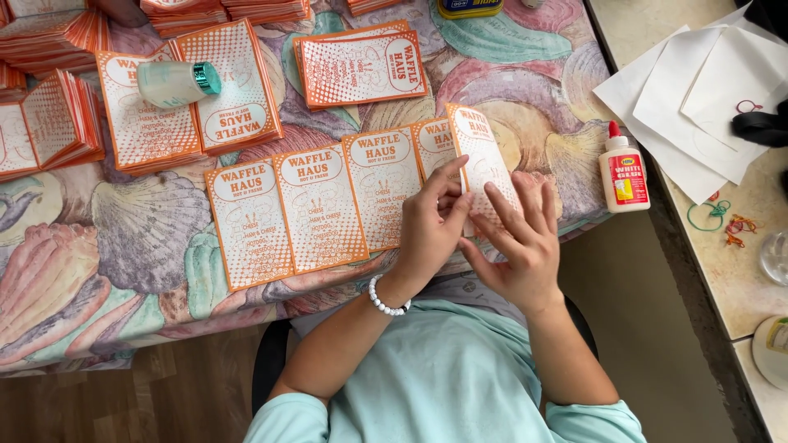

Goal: The person applies glue to the spine of folded paper booklets and presses them closed to bond the pages. They repeat this process for several identical orange-and-white booklets on a table.

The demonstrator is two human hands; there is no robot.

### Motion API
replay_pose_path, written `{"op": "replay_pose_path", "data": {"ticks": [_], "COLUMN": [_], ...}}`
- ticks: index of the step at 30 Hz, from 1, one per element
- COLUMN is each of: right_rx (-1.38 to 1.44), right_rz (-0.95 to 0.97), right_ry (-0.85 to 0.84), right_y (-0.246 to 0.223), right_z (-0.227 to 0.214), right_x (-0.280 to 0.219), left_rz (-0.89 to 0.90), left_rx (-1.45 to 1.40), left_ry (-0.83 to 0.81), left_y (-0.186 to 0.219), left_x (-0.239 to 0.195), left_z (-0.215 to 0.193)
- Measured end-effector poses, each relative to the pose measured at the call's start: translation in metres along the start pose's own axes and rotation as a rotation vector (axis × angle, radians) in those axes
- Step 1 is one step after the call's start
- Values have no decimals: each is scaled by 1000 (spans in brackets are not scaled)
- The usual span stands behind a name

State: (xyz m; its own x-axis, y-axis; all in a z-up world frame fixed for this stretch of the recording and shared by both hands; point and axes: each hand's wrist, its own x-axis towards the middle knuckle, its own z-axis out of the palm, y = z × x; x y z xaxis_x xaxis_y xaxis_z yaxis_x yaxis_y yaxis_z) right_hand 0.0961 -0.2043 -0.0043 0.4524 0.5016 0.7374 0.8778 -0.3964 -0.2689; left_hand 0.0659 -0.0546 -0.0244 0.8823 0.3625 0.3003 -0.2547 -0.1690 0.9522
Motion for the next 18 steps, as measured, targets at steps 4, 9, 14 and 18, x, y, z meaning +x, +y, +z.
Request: {"op": "replay_pose_path", "data": {"ticks": [4, 9, 14, 18], "right_rx": [58, 50, 234, 159], "right_rz": [51, 193, 413, 606], "right_ry": [-75, 27, 168, 189], "right_y": [22, 63, 77, 76], "right_z": [-4, 5, -8, -22], "right_x": [-13, -46, -42, -32], "left_rz": [-33, -79, -13, 75], "left_rx": [1, -43, 77, 390], "left_ry": [36, 19, 24, 2], "left_y": [-8, -18, -11, -5], "left_x": [0, 2, 2, 1], "left_z": [-1, 4, 3, 0]}}
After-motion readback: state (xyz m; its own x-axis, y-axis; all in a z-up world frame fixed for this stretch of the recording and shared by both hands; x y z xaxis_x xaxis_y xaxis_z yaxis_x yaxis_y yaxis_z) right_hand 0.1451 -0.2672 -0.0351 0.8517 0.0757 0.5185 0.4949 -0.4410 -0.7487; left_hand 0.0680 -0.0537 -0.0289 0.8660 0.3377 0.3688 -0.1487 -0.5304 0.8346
